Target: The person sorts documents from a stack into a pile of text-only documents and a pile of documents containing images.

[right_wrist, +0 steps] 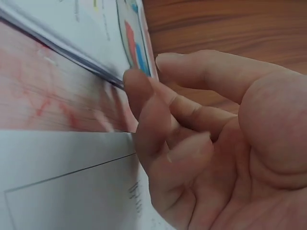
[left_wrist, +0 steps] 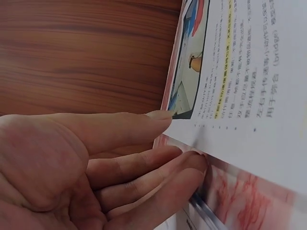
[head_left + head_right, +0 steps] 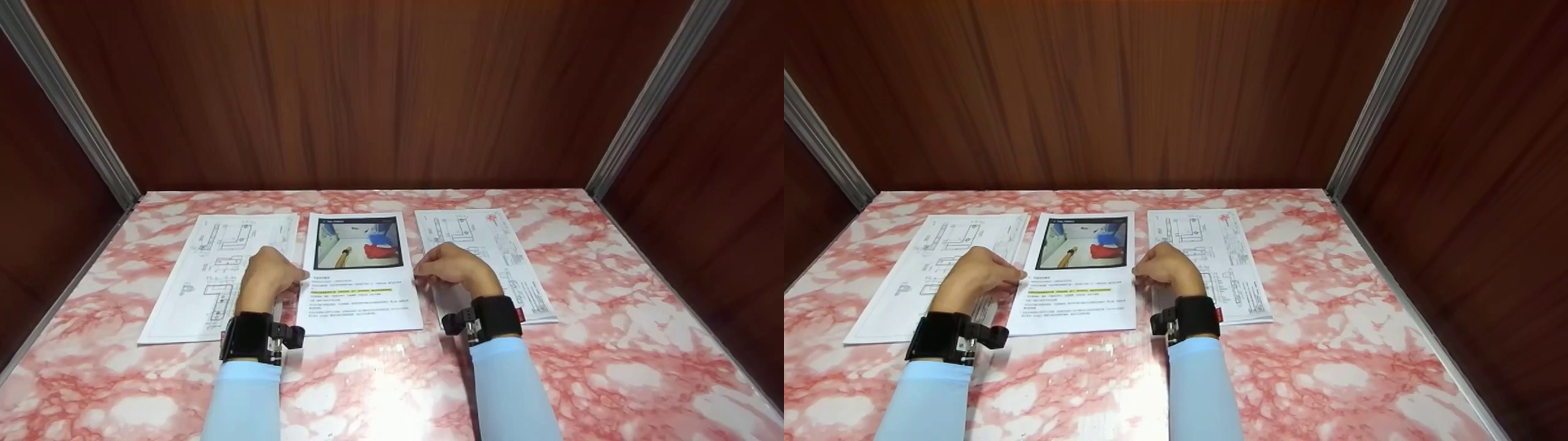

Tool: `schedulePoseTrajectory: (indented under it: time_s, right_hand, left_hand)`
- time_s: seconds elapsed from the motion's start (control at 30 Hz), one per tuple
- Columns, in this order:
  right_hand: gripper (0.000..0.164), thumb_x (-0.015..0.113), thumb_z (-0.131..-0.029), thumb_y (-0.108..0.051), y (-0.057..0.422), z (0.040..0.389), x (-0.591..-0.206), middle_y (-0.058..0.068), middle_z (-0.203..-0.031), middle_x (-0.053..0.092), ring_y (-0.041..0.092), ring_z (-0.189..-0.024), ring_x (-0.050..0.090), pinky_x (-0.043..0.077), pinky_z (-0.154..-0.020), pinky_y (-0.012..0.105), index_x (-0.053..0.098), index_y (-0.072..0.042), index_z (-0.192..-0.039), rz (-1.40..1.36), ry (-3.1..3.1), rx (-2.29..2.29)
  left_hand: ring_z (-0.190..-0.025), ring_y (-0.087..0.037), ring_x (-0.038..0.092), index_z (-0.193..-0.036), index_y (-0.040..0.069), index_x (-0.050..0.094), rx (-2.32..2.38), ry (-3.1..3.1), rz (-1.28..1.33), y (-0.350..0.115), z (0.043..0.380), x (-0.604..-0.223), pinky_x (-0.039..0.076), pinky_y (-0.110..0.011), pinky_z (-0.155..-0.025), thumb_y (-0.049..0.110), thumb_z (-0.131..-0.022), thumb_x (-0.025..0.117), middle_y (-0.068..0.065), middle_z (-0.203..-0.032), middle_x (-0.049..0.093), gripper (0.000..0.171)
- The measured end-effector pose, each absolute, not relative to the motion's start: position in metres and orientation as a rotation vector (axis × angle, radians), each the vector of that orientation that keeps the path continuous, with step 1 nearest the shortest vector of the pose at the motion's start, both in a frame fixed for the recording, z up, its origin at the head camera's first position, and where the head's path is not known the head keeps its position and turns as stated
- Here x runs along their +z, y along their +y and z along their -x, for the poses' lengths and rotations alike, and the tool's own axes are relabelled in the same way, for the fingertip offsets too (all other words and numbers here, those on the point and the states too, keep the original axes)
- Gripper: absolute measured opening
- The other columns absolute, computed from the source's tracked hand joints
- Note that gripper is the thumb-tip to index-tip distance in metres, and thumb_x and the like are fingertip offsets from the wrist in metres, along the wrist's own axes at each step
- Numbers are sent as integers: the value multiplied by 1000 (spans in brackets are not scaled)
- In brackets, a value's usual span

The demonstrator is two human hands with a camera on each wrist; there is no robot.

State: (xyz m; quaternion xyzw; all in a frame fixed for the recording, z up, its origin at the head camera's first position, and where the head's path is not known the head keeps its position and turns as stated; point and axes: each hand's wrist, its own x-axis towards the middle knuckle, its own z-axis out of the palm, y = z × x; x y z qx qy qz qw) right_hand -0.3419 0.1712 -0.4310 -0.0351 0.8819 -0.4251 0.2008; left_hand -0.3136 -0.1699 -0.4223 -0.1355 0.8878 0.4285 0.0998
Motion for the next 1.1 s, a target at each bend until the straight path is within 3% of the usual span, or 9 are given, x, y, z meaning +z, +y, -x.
schedulePoseTrajectory:
  time_s: [0.2,0.4,0.53,0.8,0.93,1.1]
  right_hand:
    - [29,67,-102,-11,164,339,-428,13,-99,78,13,-81,74,65,-81,27,72,8,-123,50,2408,-1302]
    - [30,69,-102,-11,157,336,-427,11,-101,73,15,-83,73,67,-85,30,71,7,-125,16,2383,-1319]
    - [30,69,-102,-11,156,336,-426,11,-101,74,15,-83,74,67,-86,31,71,7,-126,9,2386,-1313]
    - [31,67,-104,-10,157,338,-425,13,-103,74,15,-87,75,68,-88,33,69,9,-128,14,2367,-1332]
    - [31,66,-104,-10,158,338,-426,13,-107,74,15,-88,75,67,-87,32,68,8,-129,-3,2355,-1337]
    - [31,65,-106,-12,159,338,-425,15,-111,76,14,-86,76,67,-87,30,66,7,-131,-2,2340,-1332]
  left_hand:
    - [-65,-20,67,-98,-4,77,1116,2750,415,-182,353,-470,53,-29,-57,21,-81,87,-11,-78,75,32]
    - [-76,-27,71,-96,0,78,1042,2791,399,-194,389,-516,57,-35,-61,25,-75,89,-17,-94,77,35]
    - [-77,-28,68,-93,-1,77,1032,2819,375,-191,381,-507,54,-34,-62,23,-76,86,-18,-93,76,31]
    - [-55,-14,61,-101,-9,74,1130,2715,393,-163,321,-431,48,-25,-49,11,-88,81,-5,-65,65,25]
    - [-53,-14,60,-96,-6,75,1104,2741,400,-167,333,-446,48,-27,-49,13,-86,80,-4,-63,63,22]
    - [-60,-20,66,-97,-5,75,1080,2767,399,-177,354,-469,53,-31,-55,20,-82,84,-12,-78,73,31]
